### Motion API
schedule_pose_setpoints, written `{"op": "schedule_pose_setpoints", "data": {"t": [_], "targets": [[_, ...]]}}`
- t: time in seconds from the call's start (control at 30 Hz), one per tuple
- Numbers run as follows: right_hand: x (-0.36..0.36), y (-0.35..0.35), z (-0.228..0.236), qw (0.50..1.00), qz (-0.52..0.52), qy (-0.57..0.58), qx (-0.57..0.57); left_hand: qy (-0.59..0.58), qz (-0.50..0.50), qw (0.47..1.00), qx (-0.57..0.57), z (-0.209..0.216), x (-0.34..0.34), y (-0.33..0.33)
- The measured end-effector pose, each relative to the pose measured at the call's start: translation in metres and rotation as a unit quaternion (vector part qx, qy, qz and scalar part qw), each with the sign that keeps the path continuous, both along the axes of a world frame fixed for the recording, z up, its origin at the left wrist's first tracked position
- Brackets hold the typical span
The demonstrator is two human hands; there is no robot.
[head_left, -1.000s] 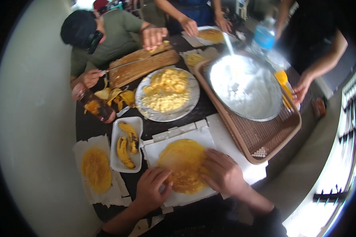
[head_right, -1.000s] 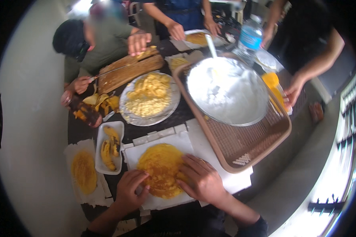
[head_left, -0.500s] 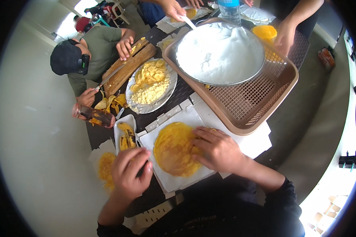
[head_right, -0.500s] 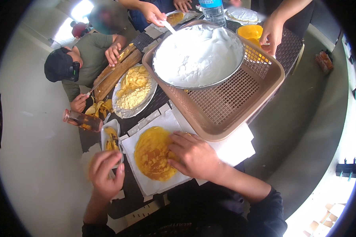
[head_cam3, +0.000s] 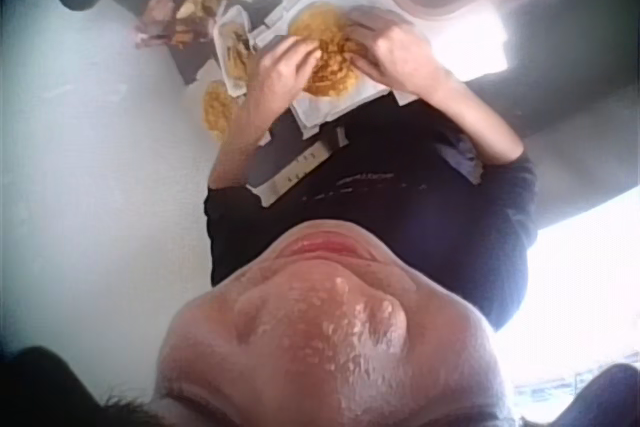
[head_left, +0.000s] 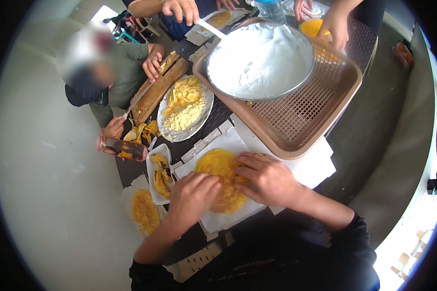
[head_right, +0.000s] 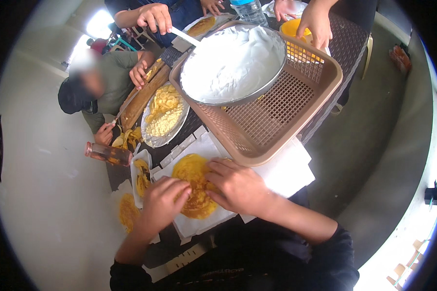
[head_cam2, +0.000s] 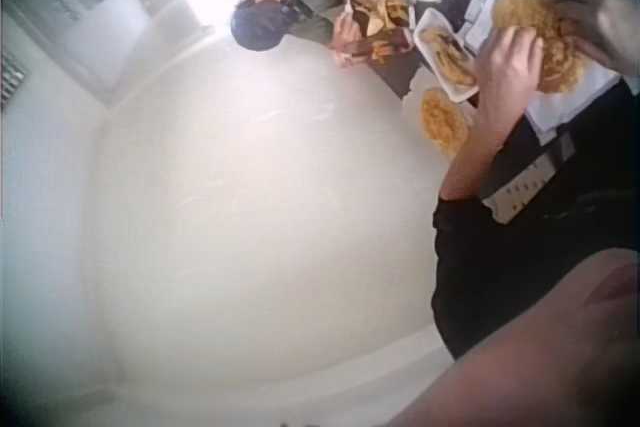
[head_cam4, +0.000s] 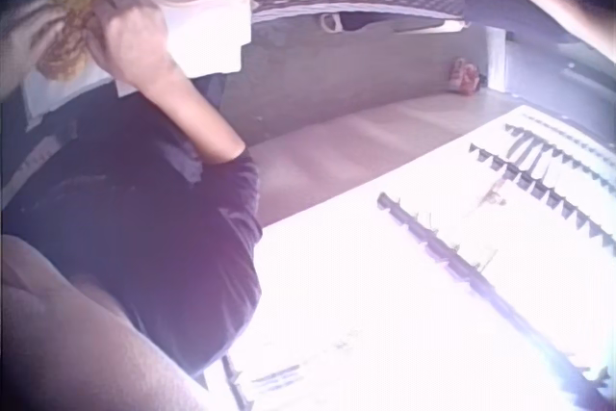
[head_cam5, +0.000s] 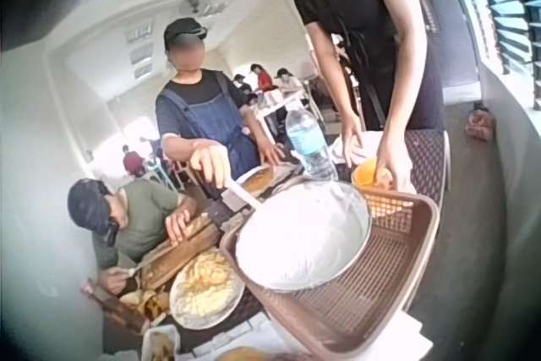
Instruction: The person places a cooked crepe on a paper sheet, spreads a white creamy topping over it, and adds sliced bananas. The person folds the crepe and places it into a cardboard box. Other people at the table are also preparing similar items.
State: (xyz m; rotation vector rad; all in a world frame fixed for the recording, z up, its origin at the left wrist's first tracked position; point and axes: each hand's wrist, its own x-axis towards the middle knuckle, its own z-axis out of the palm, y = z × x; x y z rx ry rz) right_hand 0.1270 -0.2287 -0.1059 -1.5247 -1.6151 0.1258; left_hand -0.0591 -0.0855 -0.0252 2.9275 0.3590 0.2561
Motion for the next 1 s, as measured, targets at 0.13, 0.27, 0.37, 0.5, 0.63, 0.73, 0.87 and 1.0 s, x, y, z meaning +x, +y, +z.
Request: {"op": "schedule_pose_setpoints", "data": {"t": [0.13,0.27,0.37,0.5,0.63,0.73,0.87,1.0], "targets": [[-0.001,-0.001,-0.001,1.000,-0.011,-0.014,-0.011,-0.004,-0.007,0.999,0.032,-0.022,-0.017,-0.026],[-0.002,0.000,0.001,1.000,-0.014,-0.017,-0.014,-0.017,0.017,1.000,-0.016,-0.037,-0.034,-0.034],[-0.001,0.001,0.003,0.999,0.002,-0.022,-0.025,-0.034,0.015,0.998,-0.059,-0.045,-0.043,-0.033],[0.000,0.001,0.003,0.998,0.010,-0.038,-0.046,-0.063,0.006,0.994,-0.094,-0.054,-0.052,-0.028],[-0.001,0.003,0.008,0.998,0.001,-0.023,-0.055,-0.140,0.001,0.987,-0.084,-0.058,-0.055,-0.022],[-0.003,0.005,0.014,0.998,-0.007,0.001,-0.064,-0.170,0.027,0.980,-0.095,-0.062,-0.055,-0.022],[-0.003,0.004,0.018,0.996,-0.017,-0.005,-0.082,-0.178,0.048,0.973,-0.137,-0.063,-0.058,-0.023],[-0.003,0.004,0.017,0.995,-0.013,0.018,-0.093,-0.191,0.046,0.974,-0.114,-0.064,-0.056,-0.022]]}}
